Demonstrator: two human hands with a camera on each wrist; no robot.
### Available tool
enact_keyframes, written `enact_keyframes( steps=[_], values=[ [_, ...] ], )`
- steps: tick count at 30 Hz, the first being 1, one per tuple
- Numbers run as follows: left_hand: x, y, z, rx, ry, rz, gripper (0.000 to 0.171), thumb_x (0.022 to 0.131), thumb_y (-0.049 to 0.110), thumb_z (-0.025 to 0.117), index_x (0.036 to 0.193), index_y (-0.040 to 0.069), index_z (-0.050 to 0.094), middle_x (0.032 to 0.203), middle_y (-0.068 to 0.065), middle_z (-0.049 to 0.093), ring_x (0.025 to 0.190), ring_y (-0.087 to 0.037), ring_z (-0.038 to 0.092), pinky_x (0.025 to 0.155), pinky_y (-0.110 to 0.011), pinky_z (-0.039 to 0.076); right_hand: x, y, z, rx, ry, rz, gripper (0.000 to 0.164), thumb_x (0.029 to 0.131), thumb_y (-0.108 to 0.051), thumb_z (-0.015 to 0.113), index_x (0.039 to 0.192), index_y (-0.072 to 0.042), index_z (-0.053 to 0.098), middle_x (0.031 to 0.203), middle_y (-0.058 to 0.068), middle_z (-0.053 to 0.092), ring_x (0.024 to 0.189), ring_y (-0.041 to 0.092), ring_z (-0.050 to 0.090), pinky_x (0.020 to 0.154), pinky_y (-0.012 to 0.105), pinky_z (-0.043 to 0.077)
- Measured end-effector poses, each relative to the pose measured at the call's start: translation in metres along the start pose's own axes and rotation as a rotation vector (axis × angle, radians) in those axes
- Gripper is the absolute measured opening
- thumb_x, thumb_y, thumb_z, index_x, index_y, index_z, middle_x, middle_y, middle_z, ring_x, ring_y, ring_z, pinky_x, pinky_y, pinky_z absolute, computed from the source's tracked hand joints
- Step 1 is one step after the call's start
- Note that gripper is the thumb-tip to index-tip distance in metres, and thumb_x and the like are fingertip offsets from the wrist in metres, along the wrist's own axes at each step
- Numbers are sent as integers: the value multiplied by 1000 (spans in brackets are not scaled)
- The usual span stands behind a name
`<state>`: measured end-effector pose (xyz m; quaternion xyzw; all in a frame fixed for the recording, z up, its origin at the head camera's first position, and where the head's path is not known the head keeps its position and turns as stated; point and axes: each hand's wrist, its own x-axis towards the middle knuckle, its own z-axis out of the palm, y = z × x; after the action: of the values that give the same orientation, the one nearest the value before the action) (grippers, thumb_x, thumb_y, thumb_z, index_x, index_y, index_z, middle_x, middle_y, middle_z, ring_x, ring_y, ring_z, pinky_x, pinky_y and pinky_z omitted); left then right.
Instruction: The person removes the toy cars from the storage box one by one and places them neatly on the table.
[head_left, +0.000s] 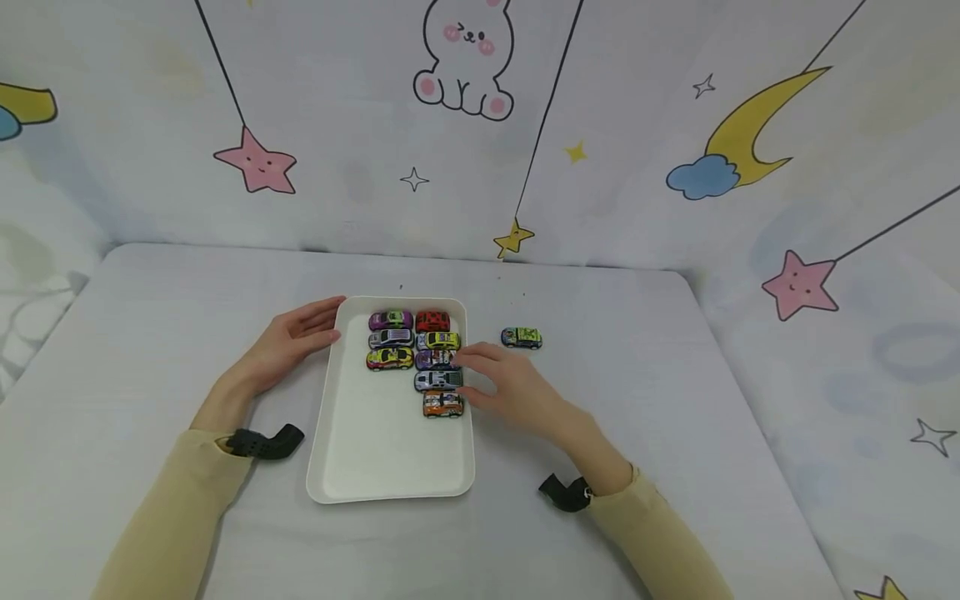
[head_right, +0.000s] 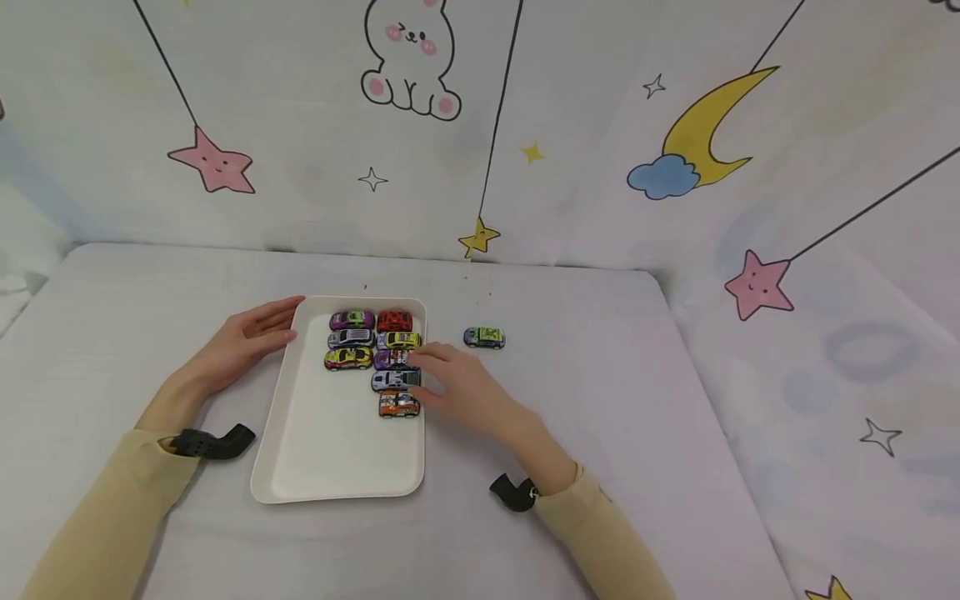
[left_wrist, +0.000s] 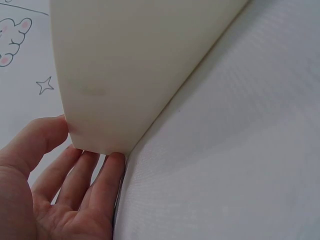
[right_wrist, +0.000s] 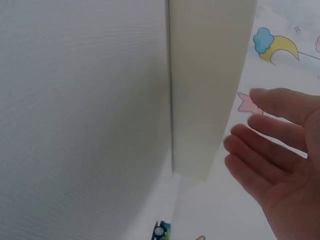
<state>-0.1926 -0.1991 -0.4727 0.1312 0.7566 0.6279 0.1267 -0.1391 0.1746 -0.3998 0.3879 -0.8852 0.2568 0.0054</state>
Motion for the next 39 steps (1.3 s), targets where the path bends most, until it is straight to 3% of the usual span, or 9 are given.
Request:
enact_keyframes(
  steps=[5, 13, 17, 24, 31, 39],
  values=[
    [0, 1, 1, 18, 3, -8, 66, 99, 24, 66, 156, 11, 35, 158, -18, 37, 143, -31, 40, 100, -10, 44, -4, -6, 2, 13, -83, -41, 34, 88, -15, 78, 120, -6, 69, 125, 6, 66, 116, 19, 63, 98, 29, 54],
    [1, 2, 1, 23, 10, -7, 65, 99, 23, 66, 155, 12, 36, 158, -19, 38, 144, -32, 39, 99, -9, 44, -3, -13, 8, -46, -129, -49, 33, 90, -17, 76, 121, -8, 70, 125, 4, 66, 118, 18, 61, 99, 26, 52],
    [1, 1, 1, 17, 6, -5, 65, 99, 23, 65, 155, 12, 36, 158, -19, 37, 144, -31, 39, 99, -9, 43, -3, -15, 11, -81, -124, -53, 30, 89, -15, 76, 118, -8, 71, 123, 3, 67, 116, 19, 62, 99, 29, 52],
    [0, 1, 1, 18, 33, -22, 63, 98, 21, 67, 154, 14, 40, 157, -17, 40, 137, -12, 48, 99, -10, 44, -3, -18, 17, -141, -126, -47, 29, 92, -19, 74, 119, -9, 71, 120, 2, 67, 116, 19, 60, 103, 32, 49],
    [-1, 2, 1, 24, 11, 8, 63, 99, 20, 65, 155, 11, 36, 157, -21, 38, 140, -17, 46, 99, -9, 44, -4, -20, 24, -178, -117, -15, 28, 91, -18, 74, 117, -9, 70, 117, 1, 66, 116, 20, 57, 106, 33, 46],
    [-1, 1, 1, 10, 18, 8, 62, 99, 18, 64, 155, 11, 37, 157, -20, 37, 137, -9, 48, 99, -10, 44, -5, -23, 27, -178, -98, -52, 21, 89, -15, 76, 110, -10, 73, 109, 0, 66, 111, 20, 57, 106, 37, 44]
  ],
)
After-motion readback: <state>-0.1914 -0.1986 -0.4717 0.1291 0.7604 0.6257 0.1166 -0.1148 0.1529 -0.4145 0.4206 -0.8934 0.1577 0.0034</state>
